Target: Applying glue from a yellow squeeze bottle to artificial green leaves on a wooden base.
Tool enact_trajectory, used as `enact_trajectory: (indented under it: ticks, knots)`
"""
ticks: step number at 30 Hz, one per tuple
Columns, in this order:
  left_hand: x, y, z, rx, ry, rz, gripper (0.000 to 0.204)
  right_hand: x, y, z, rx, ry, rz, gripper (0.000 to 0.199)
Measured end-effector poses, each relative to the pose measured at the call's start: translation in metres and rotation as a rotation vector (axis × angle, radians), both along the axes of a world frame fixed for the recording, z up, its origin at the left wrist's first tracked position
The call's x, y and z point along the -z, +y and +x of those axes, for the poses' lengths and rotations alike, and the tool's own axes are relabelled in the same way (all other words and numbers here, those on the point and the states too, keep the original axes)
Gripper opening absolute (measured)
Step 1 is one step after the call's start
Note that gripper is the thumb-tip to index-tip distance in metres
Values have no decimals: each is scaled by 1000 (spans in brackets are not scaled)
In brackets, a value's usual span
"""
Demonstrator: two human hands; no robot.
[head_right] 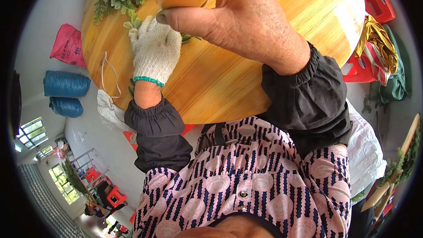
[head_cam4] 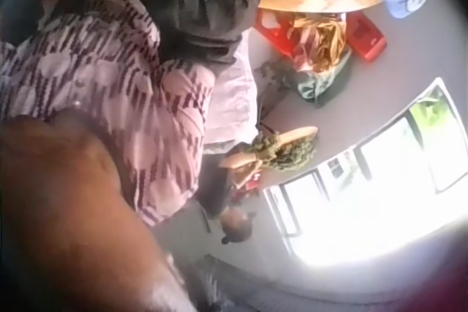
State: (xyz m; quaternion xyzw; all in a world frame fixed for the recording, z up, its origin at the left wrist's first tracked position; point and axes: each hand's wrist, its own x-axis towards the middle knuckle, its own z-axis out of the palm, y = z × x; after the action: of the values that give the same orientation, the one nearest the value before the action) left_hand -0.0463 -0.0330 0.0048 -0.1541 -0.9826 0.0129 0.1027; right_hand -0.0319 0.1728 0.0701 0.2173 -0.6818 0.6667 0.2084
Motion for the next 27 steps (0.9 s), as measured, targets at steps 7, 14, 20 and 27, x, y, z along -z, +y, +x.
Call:
enact_trajectory:
  ticks: [7,14,20,27]
  knots:
    - [4,2,-2,-25,40,9,59,14,17,-20,-365,65,63,46]
    - [3,2,0,-11,66,-25,57,-2,19,-3,-414,-16,15,45]
    - [6,2,2,-2,85,-17,56,7,23,-11,-346,107,118,51]
    - [4,3,0,-4,115,21,56,0,31,-6,-365,67,175,56]
